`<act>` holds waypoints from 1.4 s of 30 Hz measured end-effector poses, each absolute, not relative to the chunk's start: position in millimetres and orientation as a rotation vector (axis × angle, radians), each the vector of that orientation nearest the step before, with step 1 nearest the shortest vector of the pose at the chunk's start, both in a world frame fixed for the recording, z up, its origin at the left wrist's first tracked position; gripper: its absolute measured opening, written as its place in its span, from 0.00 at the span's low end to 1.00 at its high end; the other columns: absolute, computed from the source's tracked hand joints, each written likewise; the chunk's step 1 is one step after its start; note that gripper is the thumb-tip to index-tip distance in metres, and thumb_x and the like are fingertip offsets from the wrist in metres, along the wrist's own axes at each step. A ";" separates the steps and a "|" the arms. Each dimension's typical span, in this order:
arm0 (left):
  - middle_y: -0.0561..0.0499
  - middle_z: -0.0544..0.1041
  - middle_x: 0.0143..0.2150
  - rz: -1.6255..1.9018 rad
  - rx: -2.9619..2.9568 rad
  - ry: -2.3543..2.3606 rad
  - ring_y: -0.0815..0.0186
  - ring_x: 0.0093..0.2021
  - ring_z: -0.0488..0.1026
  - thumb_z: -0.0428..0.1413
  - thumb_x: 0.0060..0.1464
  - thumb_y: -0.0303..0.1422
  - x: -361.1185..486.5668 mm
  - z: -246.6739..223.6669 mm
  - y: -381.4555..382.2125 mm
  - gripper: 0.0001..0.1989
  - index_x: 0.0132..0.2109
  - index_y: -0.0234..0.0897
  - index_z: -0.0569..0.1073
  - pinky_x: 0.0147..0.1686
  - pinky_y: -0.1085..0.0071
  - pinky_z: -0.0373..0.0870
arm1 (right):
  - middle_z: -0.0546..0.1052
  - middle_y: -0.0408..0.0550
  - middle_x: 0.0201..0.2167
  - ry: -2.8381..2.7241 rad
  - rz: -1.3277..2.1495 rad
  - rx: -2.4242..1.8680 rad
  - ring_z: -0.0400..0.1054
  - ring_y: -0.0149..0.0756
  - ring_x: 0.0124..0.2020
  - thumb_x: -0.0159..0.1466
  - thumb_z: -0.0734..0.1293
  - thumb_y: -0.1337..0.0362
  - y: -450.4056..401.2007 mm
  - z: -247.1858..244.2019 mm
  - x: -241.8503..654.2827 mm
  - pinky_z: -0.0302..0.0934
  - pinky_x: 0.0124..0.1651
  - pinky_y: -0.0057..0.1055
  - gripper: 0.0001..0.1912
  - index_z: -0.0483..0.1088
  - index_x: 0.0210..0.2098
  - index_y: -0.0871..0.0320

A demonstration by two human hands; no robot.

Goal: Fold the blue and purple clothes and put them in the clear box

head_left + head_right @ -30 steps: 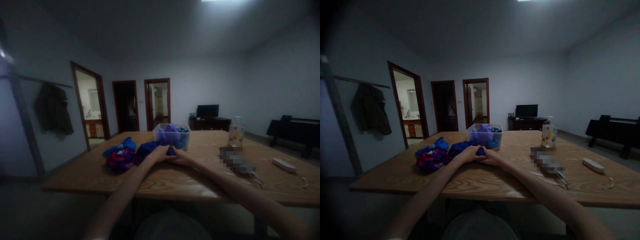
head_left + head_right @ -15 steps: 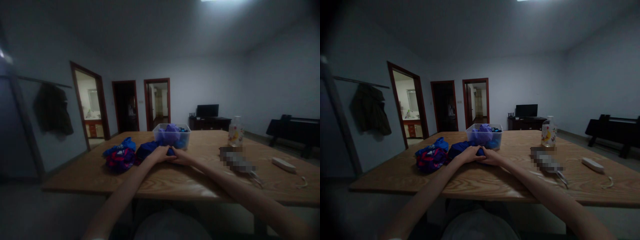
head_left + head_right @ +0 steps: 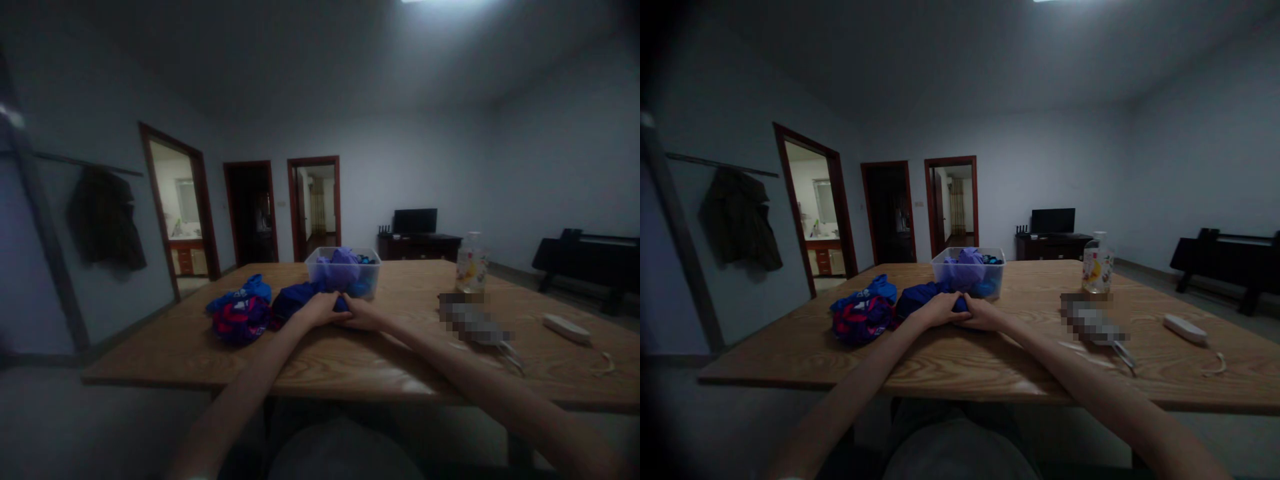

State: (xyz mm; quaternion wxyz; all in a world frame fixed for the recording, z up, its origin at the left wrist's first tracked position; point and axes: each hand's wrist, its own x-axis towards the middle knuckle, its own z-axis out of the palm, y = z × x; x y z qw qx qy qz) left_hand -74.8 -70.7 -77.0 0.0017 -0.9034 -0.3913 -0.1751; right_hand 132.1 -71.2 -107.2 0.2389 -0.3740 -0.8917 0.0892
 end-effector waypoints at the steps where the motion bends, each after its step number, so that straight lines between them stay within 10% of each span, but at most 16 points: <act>1: 0.40 0.79 0.53 -0.550 -2.835 -1.230 0.49 0.51 0.78 0.55 0.57 0.60 -74.7 -76.6 -71.1 0.35 0.58 0.37 0.70 0.48 0.63 0.71 | 0.76 0.68 0.54 -2.444 0.239 -1.033 0.75 0.55 0.50 0.61 0.72 0.49 -71.6 -106.8 132.1 0.69 0.49 0.41 0.43 0.54 0.66 0.65; 42: 0.39 0.79 0.53 -0.519 -2.830 -1.240 0.50 0.52 0.78 0.55 0.57 0.61 -73.8 -75.5 -73.9 0.37 0.58 0.35 0.70 0.50 0.64 0.70 | 0.77 0.66 0.52 -2.475 0.113 -1.102 0.76 0.56 0.48 0.61 0.71 0.45 -73.0 -105.8 132.7 0.69 0.46 0.40 0.41 0.59 0.63 0.63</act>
